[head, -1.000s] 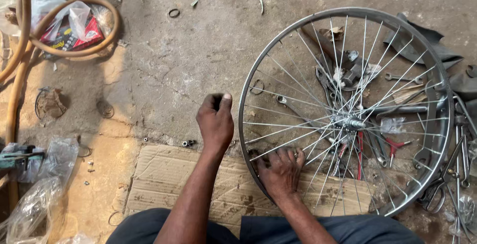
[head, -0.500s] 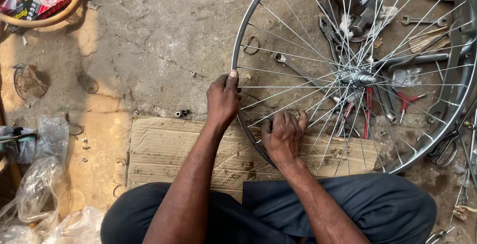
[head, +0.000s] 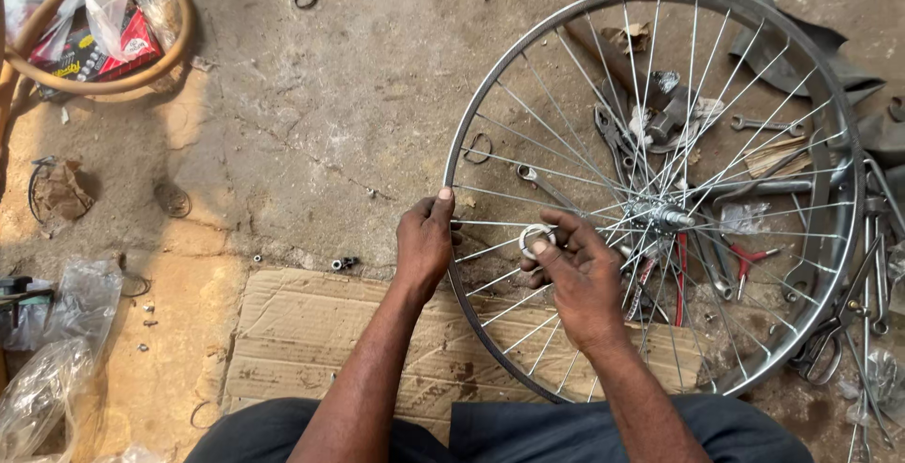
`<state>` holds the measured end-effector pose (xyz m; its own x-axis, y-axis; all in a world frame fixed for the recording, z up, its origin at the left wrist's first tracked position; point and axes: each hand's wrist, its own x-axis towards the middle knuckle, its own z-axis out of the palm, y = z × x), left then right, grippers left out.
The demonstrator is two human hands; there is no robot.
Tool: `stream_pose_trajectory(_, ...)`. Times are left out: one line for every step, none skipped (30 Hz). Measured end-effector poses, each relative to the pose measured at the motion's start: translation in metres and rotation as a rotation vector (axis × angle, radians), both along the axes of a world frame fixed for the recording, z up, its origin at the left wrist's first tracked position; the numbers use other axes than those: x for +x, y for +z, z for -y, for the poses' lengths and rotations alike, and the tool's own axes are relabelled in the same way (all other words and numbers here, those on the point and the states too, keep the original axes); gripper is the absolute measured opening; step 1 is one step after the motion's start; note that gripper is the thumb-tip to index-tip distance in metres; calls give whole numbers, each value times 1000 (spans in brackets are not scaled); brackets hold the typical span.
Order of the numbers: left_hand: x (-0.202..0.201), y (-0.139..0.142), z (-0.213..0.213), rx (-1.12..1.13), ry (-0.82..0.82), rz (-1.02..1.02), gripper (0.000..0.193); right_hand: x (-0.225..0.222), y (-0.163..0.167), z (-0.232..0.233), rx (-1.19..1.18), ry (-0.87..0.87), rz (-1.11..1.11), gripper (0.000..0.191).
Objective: The person is sitting on the ground and using a small metal tool to adjust the spokes of a bicycle wheel. They rotate the wheel and continue to tighten or loosen the spoke nipples to true the wheel.
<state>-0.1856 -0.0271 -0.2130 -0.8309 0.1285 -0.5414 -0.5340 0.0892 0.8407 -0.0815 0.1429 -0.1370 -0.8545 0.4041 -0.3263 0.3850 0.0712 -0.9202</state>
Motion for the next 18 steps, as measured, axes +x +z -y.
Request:
stream_pose_trajectory(0, 0, 0, 2, 9, 13, 50, -6, -3, 0, 61, 73, 35, 37)
stream_pose_trajectory(-1, 1, 0, 0, 21, 33, 49, -10, -8, 1, 292, 181, -85, 33)
stream_pose_trajectory(-1, 1, 0, -6, 23, 17, 51, -12, -14, 4, 521, 288, -204, 29)
stream_pose_trajectory(-2, 1, -1, -16, 25, 2, 53, -13, -21, 7, 748, 392, -323, 26)
stream_pose_trajectory(-2, 1, -1, -27, 28, -10, 55, -16, -28, 9, 843, 445, -404, 24)
stream_pose_trajectory(-2, 0, -1, -31, 28, -11, 54, -17, -35, 11, 938, 495, -480, 22)
stream_pose_trajectory(-2, 0, -1, -35, 24, -10, 52, -16, -40, 11, 1034, 542, -553, 21)
stream_pose_trajectory(-2, -1, -1, -38, 18, -9, 50, -15, -45, 12, 1041, 537, -559, 19)
stream_pose_trajectory(-1, -1, -1, -59, 9, -4, 51, -13, -50, 14, 1050, 536, -568, 18)
stream_pose_trajectory(-1, -1, -1, -81, 3, -3, 51, -14, -55, 15, 1058, 534, -584, 16)
stream_pose_trajectory(-1, -1, -1, -105, -7, -3, 52, -13, -59, 16, 1058, 530, -646, 18)
stream_pose_trajectory(-1, 0, 0, -110, -13, -2, 51, -13, -63, 17, 1057, 525, -704, 20)
stream_pose_trajectory(-1, 1, 0, -112, -15, -1, 50, -15, -66, 16, 1056, 523, -766, 22)
stream_pose_trajectory(-1, 2, 0, -112, -16, 0, 50, -17, -70, 16, 1093, 600, -721, 26)
stream_pose_trajectory(-1, 3, 0, -89, -2, 20, 49, -20, -73, 16, 1130, 677, -673, 31)
stream_pose_trajectory(0, 4, 0, -66, 11, 39, 49, -22, -75, 15, 1167, 752, -622, 37)
stream_pose_trajectory(-1, 4, 0, -41, 22, 46, 49, -23, -76, 13, 1033, 739, -589, 35)
stream_pose_trajectory(-2, 5, 0, -44, 0, 32, 49, -23, -77, 11, 901, 723, -563, 33)
